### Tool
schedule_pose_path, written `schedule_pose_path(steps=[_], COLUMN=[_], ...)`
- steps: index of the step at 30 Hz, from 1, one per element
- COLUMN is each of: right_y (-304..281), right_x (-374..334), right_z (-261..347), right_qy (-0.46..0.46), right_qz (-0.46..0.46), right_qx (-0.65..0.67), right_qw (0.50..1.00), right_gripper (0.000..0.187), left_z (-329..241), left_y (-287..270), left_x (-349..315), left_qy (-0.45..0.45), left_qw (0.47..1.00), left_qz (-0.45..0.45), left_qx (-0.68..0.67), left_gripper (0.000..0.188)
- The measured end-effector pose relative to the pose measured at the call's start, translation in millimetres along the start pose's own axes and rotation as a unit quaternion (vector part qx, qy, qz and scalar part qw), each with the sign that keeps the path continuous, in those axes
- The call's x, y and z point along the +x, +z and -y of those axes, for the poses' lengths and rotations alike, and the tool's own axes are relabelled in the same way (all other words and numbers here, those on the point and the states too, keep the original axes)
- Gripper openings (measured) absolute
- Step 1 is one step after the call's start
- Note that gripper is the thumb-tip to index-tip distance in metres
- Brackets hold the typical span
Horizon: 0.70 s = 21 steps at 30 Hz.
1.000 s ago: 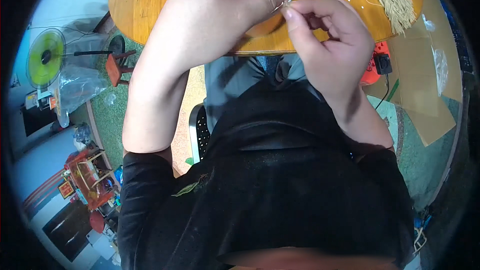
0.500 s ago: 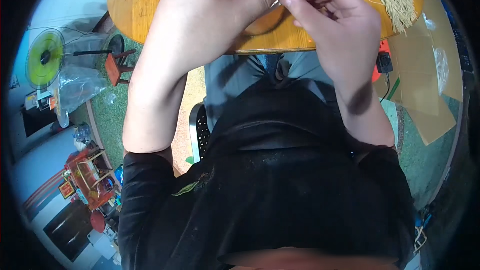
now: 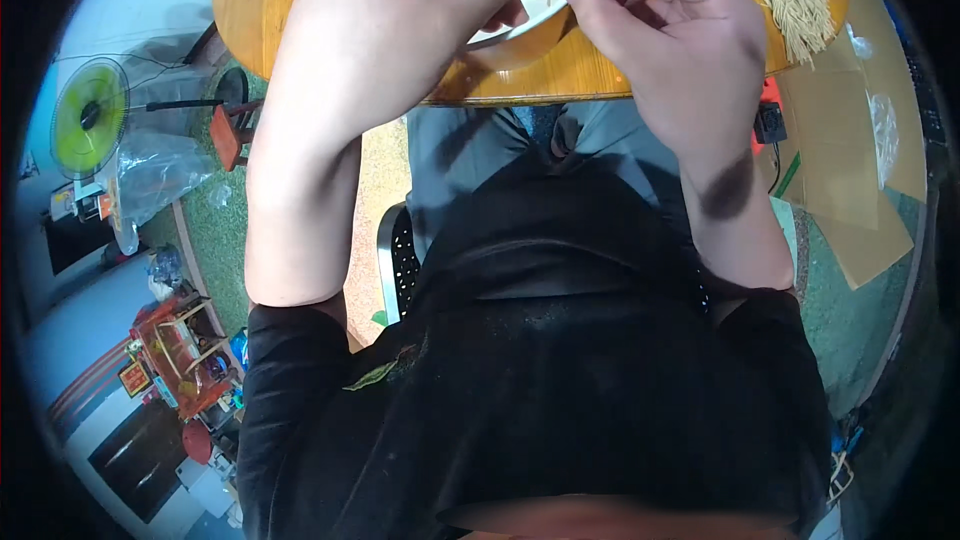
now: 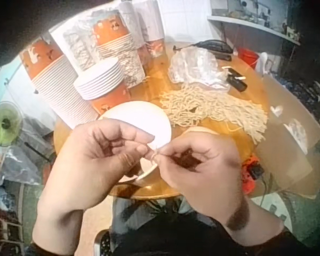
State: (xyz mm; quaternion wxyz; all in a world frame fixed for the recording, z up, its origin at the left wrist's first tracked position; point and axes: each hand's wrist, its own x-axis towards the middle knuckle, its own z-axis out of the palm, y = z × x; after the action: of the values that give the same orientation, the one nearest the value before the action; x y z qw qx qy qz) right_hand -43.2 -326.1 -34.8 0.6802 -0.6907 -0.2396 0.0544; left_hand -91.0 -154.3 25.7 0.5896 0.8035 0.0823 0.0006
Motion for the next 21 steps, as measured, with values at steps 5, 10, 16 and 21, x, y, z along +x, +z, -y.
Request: schedule_pose_path(steps=[5, 10, 16, 21], right_y=[6.1, 1.0, -8.6, -12.3], right_x=[-3.4, -1.0, 1.6, 0.9], right_z=[-11.6, -51.7, -62.2, -55.1], right_qy=[0.000, -0.067, -0.082, -0.078], right_qz=[-0.021, 0.001, 0.057, 0.081], right_qx=[0.093, 0.121, 0.145, 0.159], right_qw=[0.995, 0.990, 0.984, 0.981], right_gripper=[0.009, 0.018, 0.018, 0.018], left_z=[-0.2, 6.1, 4.3, 6.9], left_y=[-4.9, -7.5, -5.3, -6.5], left_x=[2.7, 5.7, 3.8, 2.5], left_qy=[-0.038, -0.010, 0.003, 0.027], left_qw=[0.998, 0.994, 0.995, 0.994], left_qz=[0.057, 0.092, 0.091, 0.096], left_qx=[-0.007, -0.059, -0.044, -0.034], left_gripper=[0.015, 0.017, 0.018, 0.019])
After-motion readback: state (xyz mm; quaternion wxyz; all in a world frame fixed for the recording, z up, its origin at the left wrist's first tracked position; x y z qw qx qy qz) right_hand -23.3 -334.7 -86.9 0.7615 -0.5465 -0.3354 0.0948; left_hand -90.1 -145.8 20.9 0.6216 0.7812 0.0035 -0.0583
